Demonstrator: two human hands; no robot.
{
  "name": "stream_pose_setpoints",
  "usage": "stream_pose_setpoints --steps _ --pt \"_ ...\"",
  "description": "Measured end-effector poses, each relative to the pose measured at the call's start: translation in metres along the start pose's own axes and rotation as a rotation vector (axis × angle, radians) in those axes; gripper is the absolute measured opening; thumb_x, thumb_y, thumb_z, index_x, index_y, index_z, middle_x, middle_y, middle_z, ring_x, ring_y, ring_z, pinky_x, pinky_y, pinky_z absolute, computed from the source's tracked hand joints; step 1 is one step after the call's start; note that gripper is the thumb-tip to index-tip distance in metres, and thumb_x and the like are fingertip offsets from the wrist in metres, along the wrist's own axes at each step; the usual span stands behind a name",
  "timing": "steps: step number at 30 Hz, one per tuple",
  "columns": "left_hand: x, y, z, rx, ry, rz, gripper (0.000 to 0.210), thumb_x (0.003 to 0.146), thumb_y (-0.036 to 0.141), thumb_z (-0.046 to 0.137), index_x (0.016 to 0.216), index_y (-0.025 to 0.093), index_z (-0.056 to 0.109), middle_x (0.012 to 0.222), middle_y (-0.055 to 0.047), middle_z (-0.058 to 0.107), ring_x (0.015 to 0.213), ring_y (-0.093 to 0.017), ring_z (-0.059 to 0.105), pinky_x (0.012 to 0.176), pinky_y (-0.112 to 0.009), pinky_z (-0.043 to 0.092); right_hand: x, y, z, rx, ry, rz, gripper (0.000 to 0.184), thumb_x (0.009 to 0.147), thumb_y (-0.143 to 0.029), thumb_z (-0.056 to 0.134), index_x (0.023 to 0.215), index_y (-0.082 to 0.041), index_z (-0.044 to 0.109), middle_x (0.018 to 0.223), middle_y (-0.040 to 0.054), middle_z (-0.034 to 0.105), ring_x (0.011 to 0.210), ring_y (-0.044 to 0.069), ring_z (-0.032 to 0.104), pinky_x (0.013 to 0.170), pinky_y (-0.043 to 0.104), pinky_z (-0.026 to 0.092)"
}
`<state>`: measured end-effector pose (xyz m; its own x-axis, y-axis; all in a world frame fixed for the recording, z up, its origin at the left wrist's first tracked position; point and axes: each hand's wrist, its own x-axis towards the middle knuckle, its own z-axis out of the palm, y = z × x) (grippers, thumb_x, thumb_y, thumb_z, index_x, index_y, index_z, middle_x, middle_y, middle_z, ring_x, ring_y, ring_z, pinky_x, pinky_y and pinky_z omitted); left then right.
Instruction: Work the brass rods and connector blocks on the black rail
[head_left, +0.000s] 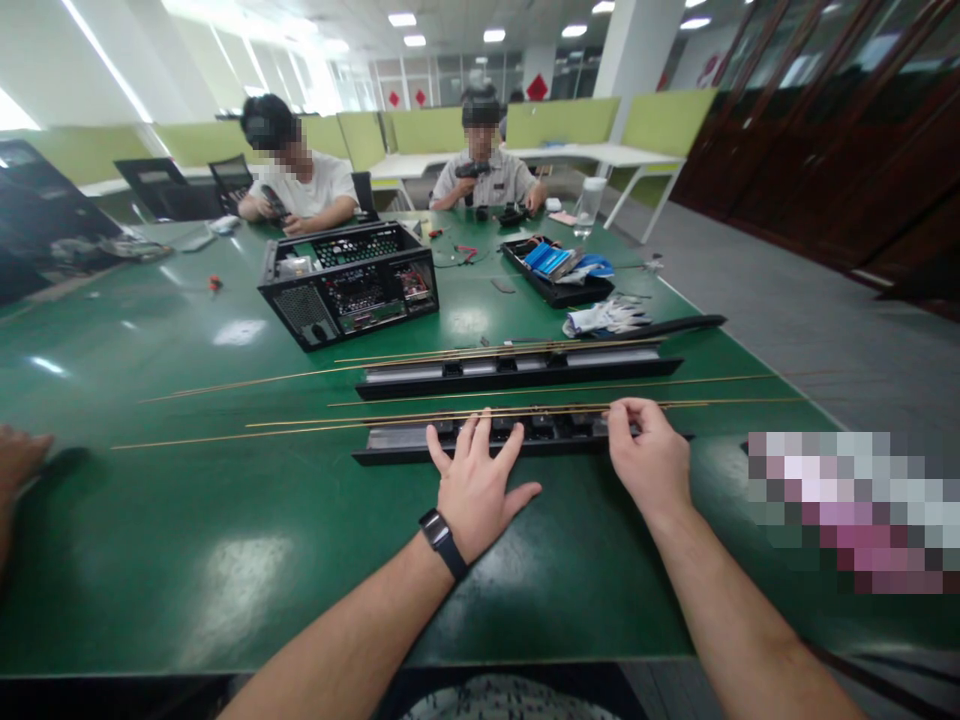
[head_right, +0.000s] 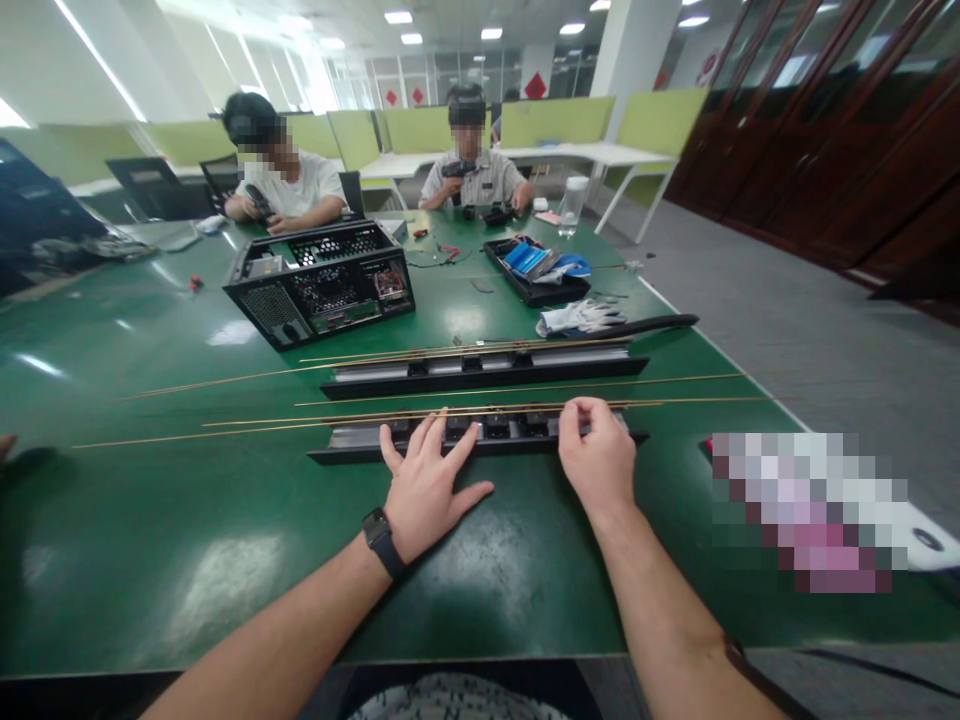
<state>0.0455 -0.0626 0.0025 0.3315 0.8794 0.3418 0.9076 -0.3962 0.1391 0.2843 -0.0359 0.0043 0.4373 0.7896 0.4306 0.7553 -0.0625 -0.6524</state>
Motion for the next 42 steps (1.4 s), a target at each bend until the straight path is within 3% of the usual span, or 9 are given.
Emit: stream_pose_setpoints --steps 6,15,32,42 --pt "0.0 0.0 0.0 -0.023 -0.011 -0.03 0.074 0.086 0.066 0.07 0.152 0.04 0.05 0.164 -0.016 0.041 0.144 -0.042 0.043 0.115 -0.085 0.009 0.002 0.002 0.001 -0.036 0.018 -0.006 0.031 0.096 -0.043 0.052 0.097 -0.021 0.074 0.091 0.0093 0.078 0.09 0.029 0.07 0.086 0.04 0.048" --pt "0.0 -0.001 -0.002 -0.031 -0.019 -0.016 0.073 0.088 0.065 0.069 0.152 0.037 0.049 0.16 -0.019 0.045 0.141 -0.038 0.048 0.117 -0.078 0.019 0.005 0.006 0.0 -0.078 0.073 0.064 0.03 0.095 -0.04 0.053 0.098 -0.021 0.076 0.094 0.0093 0.079 0.088 0.027 0.07 0.082 0.037 0.047" --pt "0.001 -0.004 -0.002 -0.059 -0.045 -0.009 0.075 0.089 0.067 0.066 0.153 0.032 0.048 0.161 -0.022 0.042 0.145 -0.038 0.046 0.119 -0.079 0.011 0.011 0.015 -0.005 -0.107 0.156 0.096 0.03 0.094 -0.041 0.053 0.094 -0.019 0.073 0.086 0.0117 0.076 0.079 0.028 0.067 0.079 0.038 0.047" --pt "0.001 -0.005 0.0 -0.063 -0.046 -0.007 0.076 0.087 0.068 0.068 0.152 0.033 0.049 0.163 -0.023 0.041 0.14 -0.038 0.051 0.119 -0.078 0.014 -0.004 -0.003 0.001 0.035 -0.017 -0.049 0.028 0.095 -0.045 0.057 0.099 -0.021 0.071 0.091 0.008 0.08 0.09 0.027 0.074 0.087 0.038 0.051"
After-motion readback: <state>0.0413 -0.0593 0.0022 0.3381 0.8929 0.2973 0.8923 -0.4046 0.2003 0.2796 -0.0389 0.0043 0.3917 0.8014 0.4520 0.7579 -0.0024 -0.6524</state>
